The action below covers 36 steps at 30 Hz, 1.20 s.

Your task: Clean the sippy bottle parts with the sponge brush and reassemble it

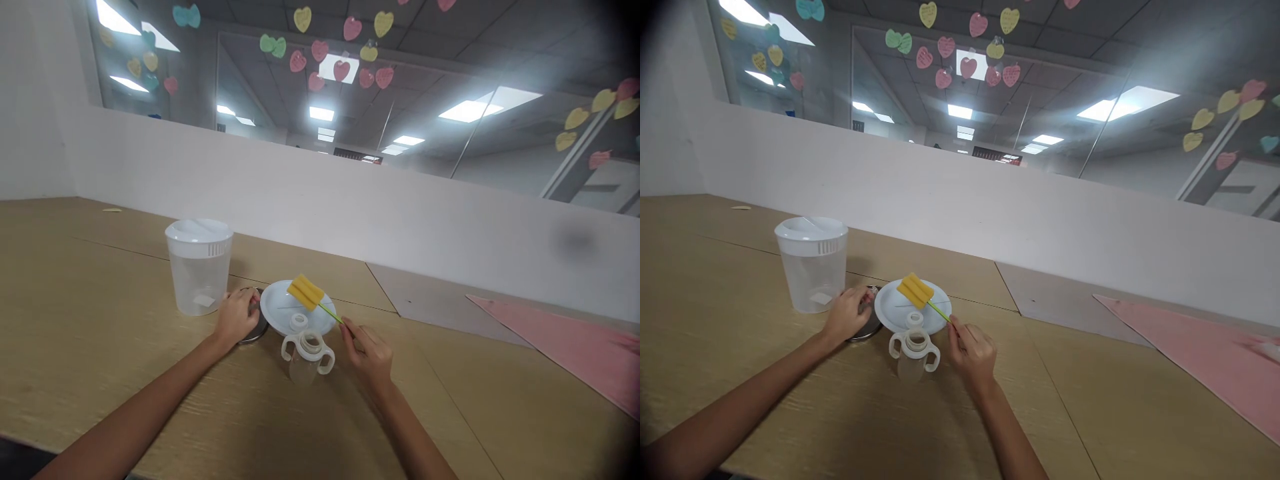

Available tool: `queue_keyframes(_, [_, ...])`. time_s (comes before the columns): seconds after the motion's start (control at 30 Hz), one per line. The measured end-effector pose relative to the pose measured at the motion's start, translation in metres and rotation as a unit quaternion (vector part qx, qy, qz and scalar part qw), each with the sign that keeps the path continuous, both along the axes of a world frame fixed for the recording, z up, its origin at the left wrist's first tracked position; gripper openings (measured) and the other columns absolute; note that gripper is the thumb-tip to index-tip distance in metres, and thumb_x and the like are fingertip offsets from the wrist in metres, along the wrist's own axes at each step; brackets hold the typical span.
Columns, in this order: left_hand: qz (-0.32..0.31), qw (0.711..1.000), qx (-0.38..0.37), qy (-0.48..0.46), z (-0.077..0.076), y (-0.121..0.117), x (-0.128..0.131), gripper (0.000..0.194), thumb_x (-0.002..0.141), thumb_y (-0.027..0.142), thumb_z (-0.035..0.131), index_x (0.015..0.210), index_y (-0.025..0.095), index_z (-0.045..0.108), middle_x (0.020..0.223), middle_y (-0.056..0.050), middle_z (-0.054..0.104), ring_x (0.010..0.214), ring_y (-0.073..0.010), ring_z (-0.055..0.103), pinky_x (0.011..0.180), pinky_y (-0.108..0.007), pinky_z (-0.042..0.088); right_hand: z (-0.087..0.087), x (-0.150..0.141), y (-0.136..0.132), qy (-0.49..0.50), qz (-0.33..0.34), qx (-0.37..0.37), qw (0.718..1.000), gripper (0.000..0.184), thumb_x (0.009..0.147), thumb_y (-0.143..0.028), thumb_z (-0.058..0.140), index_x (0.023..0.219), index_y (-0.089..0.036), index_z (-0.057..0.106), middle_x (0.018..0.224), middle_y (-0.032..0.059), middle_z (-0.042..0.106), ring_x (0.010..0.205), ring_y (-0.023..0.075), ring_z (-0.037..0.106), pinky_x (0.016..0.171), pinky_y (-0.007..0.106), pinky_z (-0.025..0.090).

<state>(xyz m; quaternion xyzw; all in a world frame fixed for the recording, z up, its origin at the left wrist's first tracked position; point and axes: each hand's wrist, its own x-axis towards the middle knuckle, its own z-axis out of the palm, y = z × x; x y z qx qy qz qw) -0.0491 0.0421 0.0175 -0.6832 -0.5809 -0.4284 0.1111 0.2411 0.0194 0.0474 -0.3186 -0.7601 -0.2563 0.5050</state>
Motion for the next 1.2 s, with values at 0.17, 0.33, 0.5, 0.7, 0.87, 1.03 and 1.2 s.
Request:
queue_keyframes(0.17, [0.011, 0.999, -0.045, 0.010, -0.004, 0.001, 0.000, 0.013, 0.068, 0.012, 0.047, 0.073, 0.022, 0.055, 0.071, -0.003, 0.065, 0.073, -0.0229, 0.059, 0.066, -0.031, 0.034, 0.000, 0.000, 0.001, -0.006, 0.003, 0.013, 1.000, 0.013, 0.085, -0.016, 0.058, 0.092, -0.013, 0.069, 0.057, 0.0012, 0.062, 0.050, 0.0079, 0.055, 0.053, 0.019, 0.041])
queue_keyframes(0.33, [-0.012, 0.999, 0.004, -0.033, 0.008, -0.003, 0.001, 0.012, 0.071, 0.015, 0.048, 0.076, 0.021, 0.057, 0.079, -0.004, 0.067, 0.078, -0.0234, 0.059, 0.070, -0.033, 0.036, -0.001, 0.000, 0.001, -0.008, 0.001, 0.010, 1.000, 0.013, 0.085, -0.015, 0.058, 0.092, -0.013, 0.068, 0.057, 0.0010, 0.062, 0.050, 0.0083, 0.055, 0.053, 0.019, 0.041])
queue_keyframes(0.5, [-0.126, 0.991, -0.044, 0.024, 0.026, 0.006, 0.024, 0.017, 0.074, 0.020, 0.051, 0.074, 0.024, 0.067, 0.081, -0.004, 0.067, 0.083, -0.0235, 0.059, 0.074, -0.034, 0.039, -0.003, 0.000, 0.001, 0.015, -0.002, 0.001, 1.000, 0.013, 0.084, -0.015, 0.058, 0.091, -0.014, 0.069, 0.064, 0.0033, 0.067, 0.054, 0.0095, 0.058, 0.055, 0.020, 0.043])
queue_keyframes(0.7, [-0.214, 0.953, -0.185, 0.107, 0.030, 0.036, 0.059, 0.006, 0.059, 0.024, 0.070, 0.064, 0.027, 0.071, 0.072, -0.004, 0.066, 0.078, -0.0255, 0.059, 0.074, -0.037, 0.042, -0.010, 0.001, 0.004, 0.020, -0.002, -0.024, 1.000, 0.015, 0.085, -0.015, 0.056, 0.092, -0.014, 0.068, 0.070, 0.0046, 0.069, 0.058, 0.0106, 0.061, 0.058, 0.020, 0.046])
queue_keyframes(0.87, [-0.212, 0.957, -0.173, 0.100, 0.041, 0.029, 0.059, 0.014, 0.064, 0.034, 0.069, 0.068, 0.021, 0.067, 0.084, -0.007, 0.063, 0.091, -0.0292, 0.055, 0.085, -0.044, 0.040, -0.011, 0.001, 0.003, 0.029, -0.016, -0.041, 0.999, 0.016, 0.086, -0.019, 0.055, 0.092, -0.015, 0.069, 0.063, 0.0041, 0.067, 0.055, 0.0111, 0.060, 0.055, 0.021, 0.046])
queue_keyframes(1.03, [-0.194, 0.978, -0.041, -0.061, 0.047, 0.001, 0.029, 0.027, 0.086, 0.042, 0.045, 0.093, 0.019, 0.059, 0.115, -0.010, 0.050, 0.109, -0.0236, 0.048, 0.096, -0.038, 0.037, -0.004, -0.002, -0.001, 0.125, 0.018, -0.065, 0.990, 0.018, 0.086, -0.023, 0.054, 0.090, -0.017, 0.070, 0.077, 0.0069, 0.071, 0.065, 0.0153, 0.066, 0.059, 0.024, 0.052])
queue_keyframes(1.2, [-0.230, 0.925, -0.037, -0.301, 0.036, -0.008, 0.025, 0.032, 0.083, 0.048, 0.049, 0.091, 0.018, 0.058, 0.107, -0.008, 0.057, 0.100, -0.0204, 0.054, 0.086, -0.031, 0.043, -0.005, -0.002, -0.001, 0.138, 0.045, -0.064, 0.987, 0.016, 0.085, -0.022, 0.057, 0.090, -0.016, 0.070, 0.080, 0.0072, 0.071, 0.068, 0.0168, 0.067, 0.061, 0.025, 0.054])
